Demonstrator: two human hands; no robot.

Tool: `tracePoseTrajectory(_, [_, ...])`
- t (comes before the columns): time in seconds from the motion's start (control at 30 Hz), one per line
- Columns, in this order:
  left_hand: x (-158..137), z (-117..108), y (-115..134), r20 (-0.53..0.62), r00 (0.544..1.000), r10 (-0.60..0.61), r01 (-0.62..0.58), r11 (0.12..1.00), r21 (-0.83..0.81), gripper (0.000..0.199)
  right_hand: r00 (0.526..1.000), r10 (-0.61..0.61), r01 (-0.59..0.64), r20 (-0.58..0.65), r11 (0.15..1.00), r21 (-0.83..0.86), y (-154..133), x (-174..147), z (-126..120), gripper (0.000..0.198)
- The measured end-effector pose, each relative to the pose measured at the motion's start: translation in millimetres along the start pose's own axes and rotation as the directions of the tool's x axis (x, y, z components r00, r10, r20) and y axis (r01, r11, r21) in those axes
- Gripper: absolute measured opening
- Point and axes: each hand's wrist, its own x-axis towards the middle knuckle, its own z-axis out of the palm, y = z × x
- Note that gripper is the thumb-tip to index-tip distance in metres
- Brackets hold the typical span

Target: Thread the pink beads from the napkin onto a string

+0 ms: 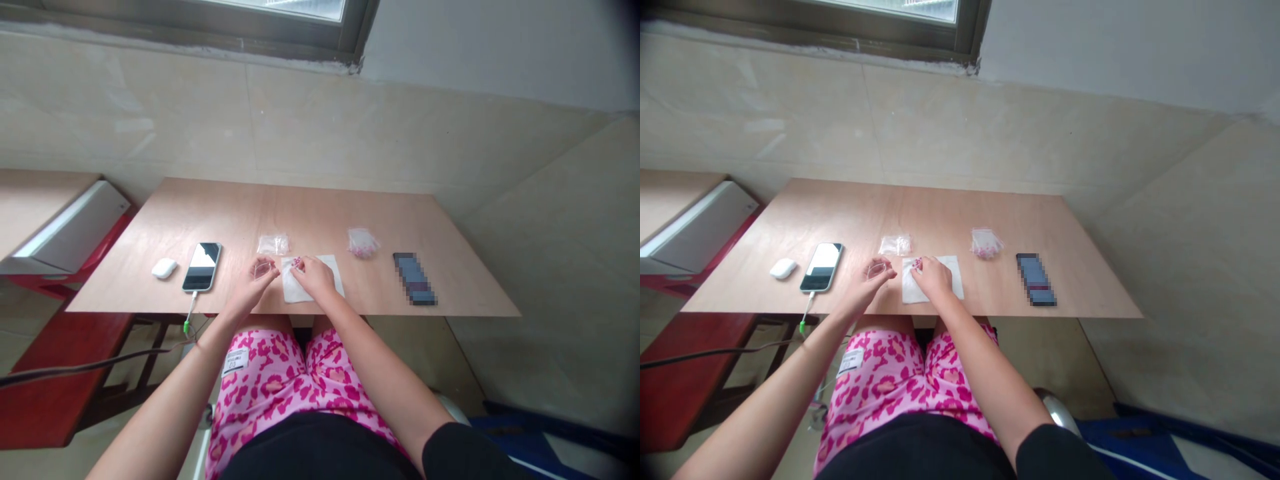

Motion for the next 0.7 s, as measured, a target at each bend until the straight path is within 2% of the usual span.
tracePoseTrajectory(0.17, [0.3,-4.9,-3.1,0.022,1.000,0.004,-0.006,0.998,0.064,0.019,1.000,0.021,-0.021,-0.015,1.000,0.009,-6.6,1.5,0.2,0.013])
tracePoseTrajectory(0.27, [0.2,-4.4,-3.8,0.012,1.000,0.020,-0.021,0.993,0.119,0.019,1.000,0.007,-0.004,-0.019,0.983,0.183,-8.5,-0.7,-10.0,0.009])
tracePoseTrajectory(0.37, [0.0,-1.1,-4.2,0.039,0.998,0.056,-0.061,0.986,0.153,0.018,0.992,-0.068,0.108,-0.102,0.877,0.469,-19.8,-9.9,-32.0,0.015])
tracePoseTrajectory(0.43, [-0.3,2.0,-4.2,0.077,0.994,0.078,-0.089,0.983,0.159,0.020,0.973,-0.141,0.223,-0.184,0.781,0.583,-31.7,-18.0,-49.4,0.019])
tracePoseTrajectory(0.5, [-1.0,4.9,-4.4,0.112,0.989,0.093,-0.109,0.983,0.146,0.024,0.945,-0.261,0.326,-0.196,0.738,0.591,-41.1,-23.6,-63.4,0.017])
tracePoseTrajectory(0.57, [-1.7,6.4,-5.3,0.129,0.986,0.104,-0.121,0.984,0.129,0.026,0.925,-0.346,0.373,-0.158,0.739,0.561,-42.3,-23.6,-69.4,0.014])
tracePoseTrajectory(0.63, [-2.2,5.9,-6.5,0.128,0.986,0.104,-0.121,0.984,0.132,0.023,0.943,-0.303,0.327,-0.137,0.766,0.554,-33.4,-17.8,-66.0,0.016])
tracePoseTrajectory(0.7, [-2.2,4.0,-7.3,0.115,0.989,0.095,-0.113,0.981,0.156,0.019,0.977,-0.162,0.212,-0.138,0.811,0.546,-17.3,-8.9,-55.5,0.021])
